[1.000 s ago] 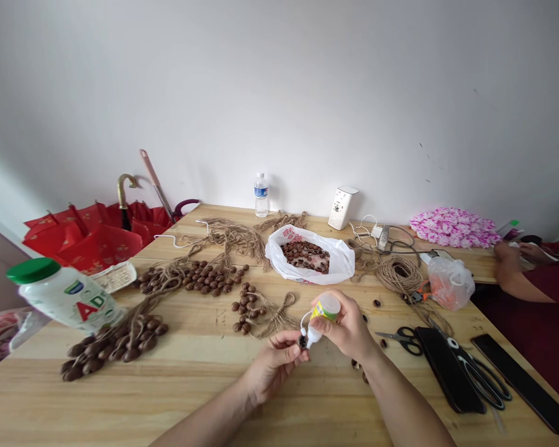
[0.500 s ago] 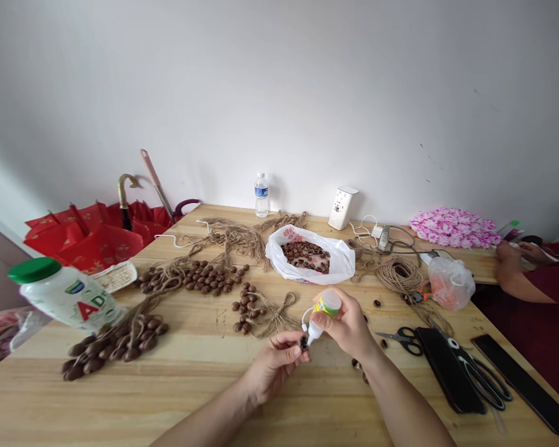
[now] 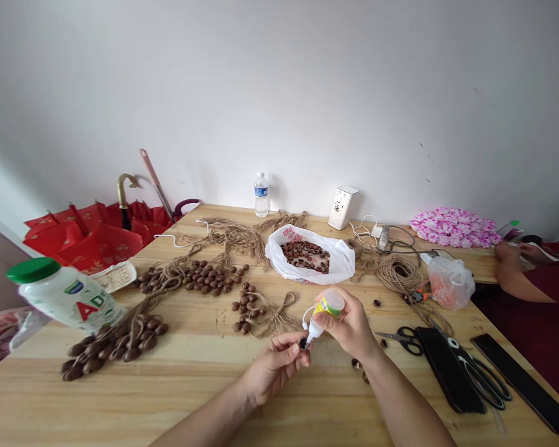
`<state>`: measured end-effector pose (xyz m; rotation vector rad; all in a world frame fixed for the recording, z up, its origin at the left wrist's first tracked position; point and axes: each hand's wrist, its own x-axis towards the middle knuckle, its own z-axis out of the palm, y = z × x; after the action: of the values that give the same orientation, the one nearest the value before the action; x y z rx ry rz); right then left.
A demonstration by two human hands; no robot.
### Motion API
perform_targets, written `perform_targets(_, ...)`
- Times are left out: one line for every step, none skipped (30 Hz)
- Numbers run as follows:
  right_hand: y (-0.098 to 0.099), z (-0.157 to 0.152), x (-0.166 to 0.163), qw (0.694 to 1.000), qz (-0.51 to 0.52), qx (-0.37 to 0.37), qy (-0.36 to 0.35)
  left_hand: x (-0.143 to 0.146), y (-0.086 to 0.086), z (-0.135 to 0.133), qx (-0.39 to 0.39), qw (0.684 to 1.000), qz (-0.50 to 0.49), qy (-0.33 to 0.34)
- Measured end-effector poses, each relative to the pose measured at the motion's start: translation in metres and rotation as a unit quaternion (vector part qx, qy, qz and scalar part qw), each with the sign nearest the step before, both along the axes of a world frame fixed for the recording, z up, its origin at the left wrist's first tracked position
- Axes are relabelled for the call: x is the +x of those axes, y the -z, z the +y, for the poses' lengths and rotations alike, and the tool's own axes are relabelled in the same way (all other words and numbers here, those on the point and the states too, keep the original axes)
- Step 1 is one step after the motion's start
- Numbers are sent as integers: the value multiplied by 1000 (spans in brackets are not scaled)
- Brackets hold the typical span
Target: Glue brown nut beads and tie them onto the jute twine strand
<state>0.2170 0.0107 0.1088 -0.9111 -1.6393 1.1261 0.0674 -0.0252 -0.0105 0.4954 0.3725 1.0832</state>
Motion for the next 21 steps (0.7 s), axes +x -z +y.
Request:
perform_targets(0,0,0,1000,3,1,1,0,-1,0,1,1000,-1,1)
perform_targets(0,-1,0,1000,8,3,2,0,-1,0,1,1000,-2,3)
perform_targets(1,-1,0,1000,13,6,5,0,-2,0,2,1000,-3,3)
perform_targets(1,-1,0,1000,17,10,7,0,-2,0,4,1000,-3,5)
perform_targets(2,-1,1,1000,20,13,8,0,-2,0,4,1000,-4,7)
perform_targets(3,-1,1,1000,23,15,9,0,-3,0,5,1000,-5,8)
perform_targets(3,-1,1,1000,25,14,7,0,-3,0,5,1000,-6,10)
perform_targets(4,-1,1,1000,27,13,3,0,-3,0,5,1000,-6,13)
perform_targets(4,0,1,999,30,12,-3,0,-3,0,5,1000,-6,15)
perform_targets(5,0,1,999,33,12,-8,0,-3,0,5,1000,-7,15)
perform_targets(5,0,1,999,34,14,-13,0,-4,0,4,1000,-9,16)
perform_targets(6,1,0,999,33,17,-18,0,-4,0,4,1000,-11,17)
perform_targets(6,1,0,999,30,19,-22,0,-4,0,3,1000,-13,17)
perform_targets(6,1,0,999,25,20,-25,0,-4,0,2,1000,-15,18)
perform_targets(6,1,-1,999,20,22,-28,0,-4,0,1,1000,-17,17)
perform_targets(6,1,-1,999,15,24,-31,0,-4,0,-1,1000,-17,18)
perform_targets(5,1,-1,999,12,28,-34,0,-5,0,-3,1000,-16,17)
perform_targets(5,1,0,999,10,33,-38,0,-5,0,-5,1000,-15,17)
perform_targets(4,1,0,998,8,38,-42,0,-5,0,-8,1000,-15,16)
perform_targets(4,1,1,998,4,45,-46,0,-6,0,-10,1000,-15,17)
perform_targets(4,2,2,997,-1,53,-51,0,-6,-1,-12,1000,-15,18)
